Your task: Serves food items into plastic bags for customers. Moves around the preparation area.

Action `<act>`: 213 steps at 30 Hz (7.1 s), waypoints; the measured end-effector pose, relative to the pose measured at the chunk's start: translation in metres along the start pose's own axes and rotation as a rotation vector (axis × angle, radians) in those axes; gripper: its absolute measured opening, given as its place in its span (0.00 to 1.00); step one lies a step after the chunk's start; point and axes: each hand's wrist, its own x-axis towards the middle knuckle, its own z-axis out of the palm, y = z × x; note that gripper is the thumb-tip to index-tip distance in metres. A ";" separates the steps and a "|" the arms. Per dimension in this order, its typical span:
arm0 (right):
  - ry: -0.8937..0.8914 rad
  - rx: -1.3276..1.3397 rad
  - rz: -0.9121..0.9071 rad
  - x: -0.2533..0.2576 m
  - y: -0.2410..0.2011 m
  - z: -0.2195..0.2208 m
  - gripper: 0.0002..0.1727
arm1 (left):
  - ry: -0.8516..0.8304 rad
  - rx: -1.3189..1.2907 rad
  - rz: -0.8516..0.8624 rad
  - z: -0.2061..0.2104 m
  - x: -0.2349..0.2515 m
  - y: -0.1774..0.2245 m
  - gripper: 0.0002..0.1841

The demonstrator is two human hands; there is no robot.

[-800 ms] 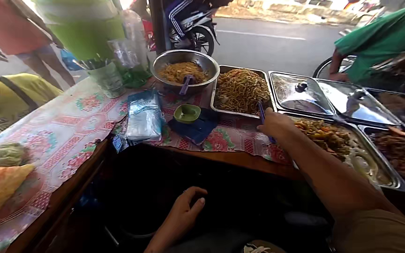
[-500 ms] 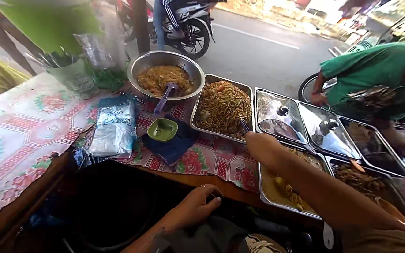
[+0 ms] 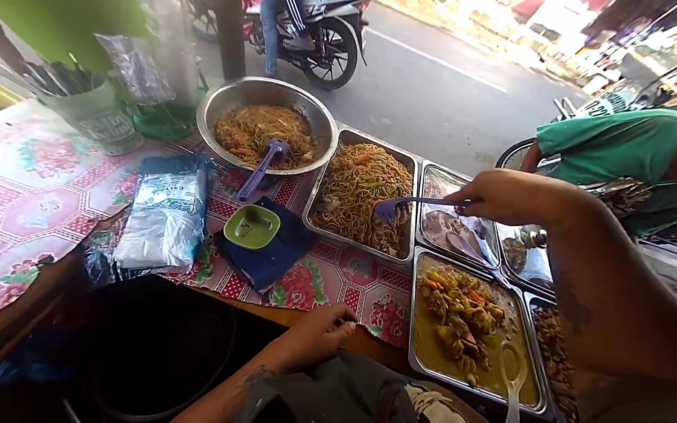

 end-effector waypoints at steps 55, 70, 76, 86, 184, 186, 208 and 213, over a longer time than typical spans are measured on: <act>-0.586 0.504 -0.693 -0.022 -0.262 0.172 0.26 | -0.031 -0.063 0.015 -0.027 -0.223 -0.026 0.15; 0.449 0.548 -0.573 0.081 -0.313 0.123 0.13 | 1.005 0.243 -0.133 -0.013 -0.233 -0.014 0.15; -0.558 1.298 -0.512 0.057 -0.402 0.144 0.16 | 1.480 0.076 -0.160 0.014 -0.283 -0.045 0.14; -0.298 0.823 -0.780 0.069 -0.417 0.145 0.20 | 1.639 0.187 0.034 0.010 -0.258 -0.047 0.13; 0.555 0.849 -0.085 -0.014 -0.383 0.165 0.19 | 1.509 0.422 -0.125 -0.196 -0.364 -0.145 0.13; 0.704 0.780 0.033 0.037 -0.382 0.156 0.22 | 1.502 0.424 -0.143 -0.196 -0.365 -0.142 0.13; 0.474 0.785 0.167 0.107 -0.398 0.142 0.31 | 1.498 0.348 -0.106 -0.191 -0.371 -0.133 0.12; 0.427 0.580 -0.003 0.159 -0.447 0.133 0.28 | 1.512 0.342 -0.117 -0.194 -0.369 -0.130 0.11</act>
